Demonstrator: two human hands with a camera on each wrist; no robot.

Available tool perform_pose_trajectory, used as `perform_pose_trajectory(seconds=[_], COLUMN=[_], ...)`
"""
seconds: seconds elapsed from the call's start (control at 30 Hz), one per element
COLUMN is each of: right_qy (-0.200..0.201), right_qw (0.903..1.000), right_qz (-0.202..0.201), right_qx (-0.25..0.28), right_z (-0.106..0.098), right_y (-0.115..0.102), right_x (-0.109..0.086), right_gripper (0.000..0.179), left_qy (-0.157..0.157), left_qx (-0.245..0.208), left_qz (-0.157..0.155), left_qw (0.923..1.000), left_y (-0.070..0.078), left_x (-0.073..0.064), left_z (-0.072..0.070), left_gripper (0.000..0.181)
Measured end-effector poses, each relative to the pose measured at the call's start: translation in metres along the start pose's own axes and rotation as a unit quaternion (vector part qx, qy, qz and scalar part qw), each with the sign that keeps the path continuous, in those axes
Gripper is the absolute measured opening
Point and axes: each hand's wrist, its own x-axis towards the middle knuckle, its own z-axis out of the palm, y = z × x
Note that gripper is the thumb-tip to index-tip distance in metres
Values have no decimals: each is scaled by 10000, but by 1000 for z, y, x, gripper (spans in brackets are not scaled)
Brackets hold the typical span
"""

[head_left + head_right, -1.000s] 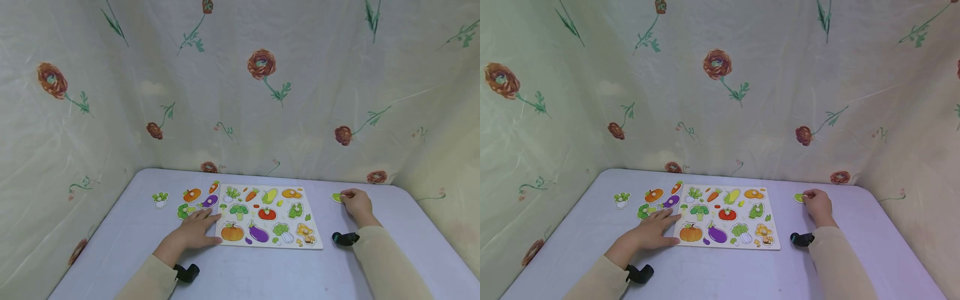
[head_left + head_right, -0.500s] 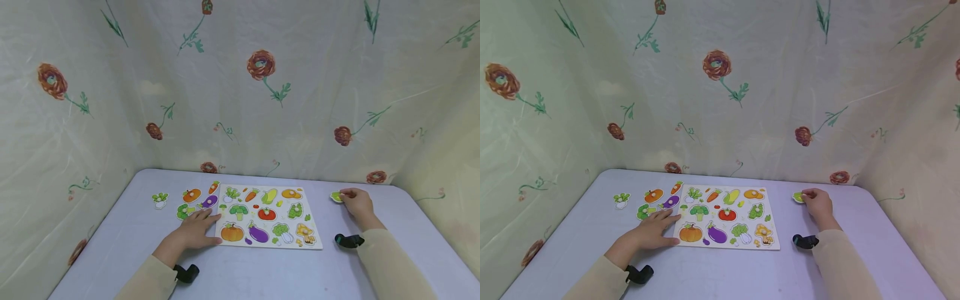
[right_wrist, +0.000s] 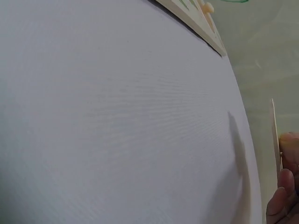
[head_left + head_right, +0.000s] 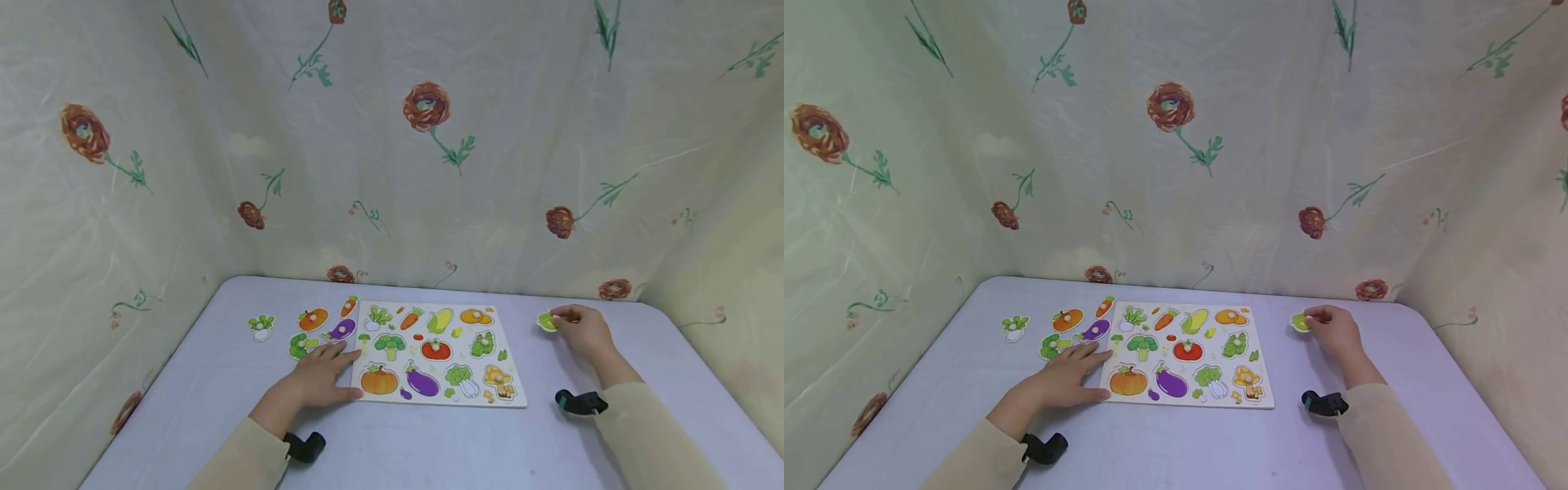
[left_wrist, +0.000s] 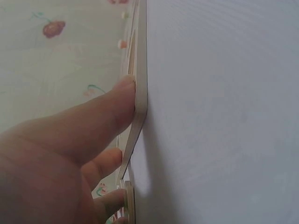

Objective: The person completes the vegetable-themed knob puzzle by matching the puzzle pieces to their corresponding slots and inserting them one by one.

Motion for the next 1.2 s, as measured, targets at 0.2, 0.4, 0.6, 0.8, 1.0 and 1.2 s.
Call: perform_pose_trajectory(seconds=[0.2, 0.4, 0.6, 0.8, 1.0, 1.2], right_qy=[-13, -22, -109, -163, -276, -399], right_qw=[9994, 9989, 9984, 9977, 9961, 9949], right_qz=[-333, -444, -545, -658, -832, -924], right_qx=[-126, -128, -104, -94, -64, 22], right_z=[-3, -4, -5, -3, -2, 3], right_y=[-9, -23, -36, -57, -77, -95], right_x=[-5, -12, -17, -21, -27, -27], right_gripper=[27, 27, 26, 27, 28, 27], left_qy=[-19, -8, -8, -5, 2, -19], left_qx=[-17, -41, 8, 24, 9, 31], left_qz=[8, -17, -34, -56, -31, 19], left_qw=[10000, 10000, 10000, 10000, 10000, 10000], left_y=[-1, 1, -1, -3, -1, -2], left_x=[0, 0, 1, 4, 2, 1], left_z=[0, -1, 1, 3, 3, 2], left_gripper=[78, 79, 79, 79, 79, 78])
